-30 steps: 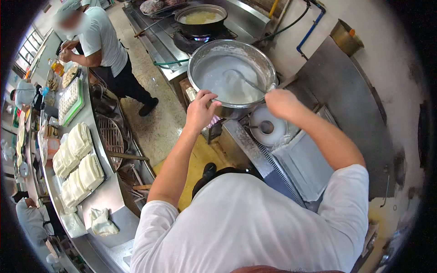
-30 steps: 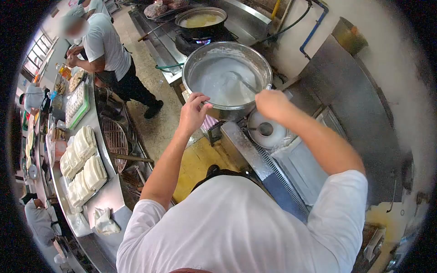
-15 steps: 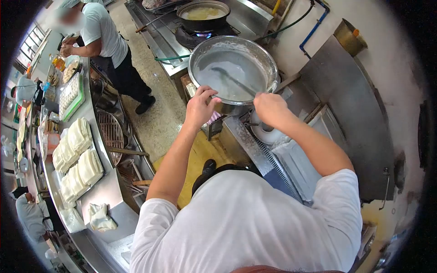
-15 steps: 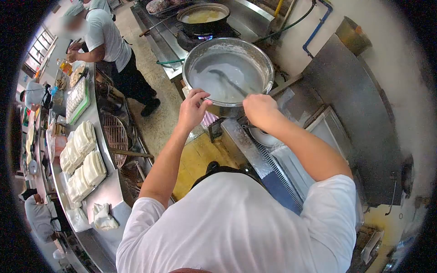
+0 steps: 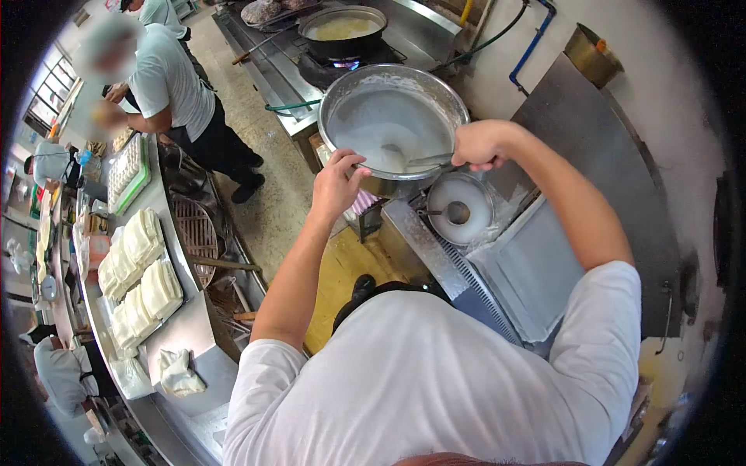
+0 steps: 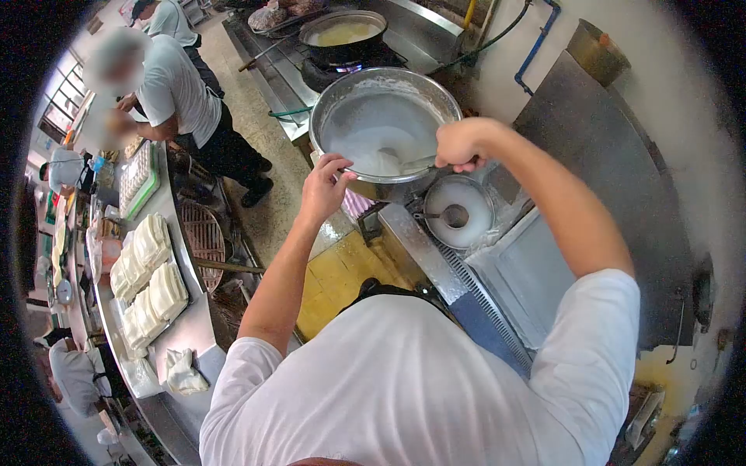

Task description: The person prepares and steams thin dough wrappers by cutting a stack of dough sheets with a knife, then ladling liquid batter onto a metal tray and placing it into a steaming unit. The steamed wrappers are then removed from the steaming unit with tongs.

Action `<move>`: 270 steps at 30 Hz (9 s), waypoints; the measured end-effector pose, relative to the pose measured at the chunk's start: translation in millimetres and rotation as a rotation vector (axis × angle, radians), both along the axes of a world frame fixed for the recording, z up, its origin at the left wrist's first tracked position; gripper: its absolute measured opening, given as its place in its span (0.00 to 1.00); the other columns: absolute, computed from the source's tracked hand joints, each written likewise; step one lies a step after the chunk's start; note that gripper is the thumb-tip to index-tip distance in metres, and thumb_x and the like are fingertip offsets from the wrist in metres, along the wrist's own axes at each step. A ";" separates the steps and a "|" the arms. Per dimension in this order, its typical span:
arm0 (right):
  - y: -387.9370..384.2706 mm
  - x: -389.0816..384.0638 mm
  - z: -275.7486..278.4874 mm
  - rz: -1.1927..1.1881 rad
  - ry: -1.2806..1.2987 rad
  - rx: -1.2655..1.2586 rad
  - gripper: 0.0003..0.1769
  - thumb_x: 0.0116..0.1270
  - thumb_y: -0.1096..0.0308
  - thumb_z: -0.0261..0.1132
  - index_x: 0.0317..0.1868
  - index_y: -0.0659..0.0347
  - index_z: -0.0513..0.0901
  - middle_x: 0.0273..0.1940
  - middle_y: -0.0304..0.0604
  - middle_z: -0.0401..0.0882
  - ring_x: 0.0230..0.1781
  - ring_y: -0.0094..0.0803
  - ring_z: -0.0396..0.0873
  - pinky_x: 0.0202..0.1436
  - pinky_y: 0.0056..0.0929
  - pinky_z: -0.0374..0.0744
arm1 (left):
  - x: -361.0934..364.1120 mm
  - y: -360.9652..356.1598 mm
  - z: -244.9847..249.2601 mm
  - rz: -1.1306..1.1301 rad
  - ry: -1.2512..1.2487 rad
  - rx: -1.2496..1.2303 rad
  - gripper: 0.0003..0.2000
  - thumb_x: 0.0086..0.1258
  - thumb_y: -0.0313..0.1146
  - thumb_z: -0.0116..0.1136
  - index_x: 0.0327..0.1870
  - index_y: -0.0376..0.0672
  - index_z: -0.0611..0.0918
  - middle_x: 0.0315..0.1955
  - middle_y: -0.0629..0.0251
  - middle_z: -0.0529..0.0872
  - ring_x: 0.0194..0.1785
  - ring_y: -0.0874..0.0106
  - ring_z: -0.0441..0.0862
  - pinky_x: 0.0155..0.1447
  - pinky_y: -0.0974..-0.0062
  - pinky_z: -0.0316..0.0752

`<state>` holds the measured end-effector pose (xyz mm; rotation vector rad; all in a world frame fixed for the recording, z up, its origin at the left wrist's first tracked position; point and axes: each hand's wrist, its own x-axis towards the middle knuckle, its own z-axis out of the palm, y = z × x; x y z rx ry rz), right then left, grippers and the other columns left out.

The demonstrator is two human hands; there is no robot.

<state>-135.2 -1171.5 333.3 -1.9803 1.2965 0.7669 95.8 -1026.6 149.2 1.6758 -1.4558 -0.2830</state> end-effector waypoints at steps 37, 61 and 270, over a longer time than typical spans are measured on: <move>159.1 -155.4 -83.3 -0.695 -1.444 0.179 0.36 0.80 0.58 0.58 0.78 0.69 0.58 0.53 0.48 0.82 0.32 0.24 0.81 0.30 0.23 0.80 | -180.5 -70.9 54.8 -0.646 -0.311 -0.266 0.16 0.49 0.19 0.64 0.40 0.45 0.87 0.69 0.56 0.76 0.71 0.49 0.71 0.73 0.55 0.68; 47.4 -69.2 -404.0 -2.116 -1.465 0.827 0.07 0.75 0.64 0.62 0.37 0.53 0.78 0.24 0.35 0.76 0.20 0.26 0.73 0.23 0.29 0.71 | -68.7 -238.8 31.6 -0.607 1.100 0.033 0.14 0.51 0.06 0.48 0.25 0.39 0.78 0.67 0.46 0.78 0.72 0.54 0.74 0.71 0.67 0.68; 210.3 -416.0 -274.7 -0.837 -0.514 -1.036 0.20 0.60 0.84 0.56 0.53 0.72 0.83 0.41 0.57 0.80 0.43 0.53 0.80 0.49 0.44 0.78 | -215.0 25.8 -158.9 -0.136 -0.209 0.147 0.07 0.55 0.31 0.72 0.34 0.44 0.89 0.52 0.54 0.84 0.60 0.52 0.76 0.65 0.57 0.73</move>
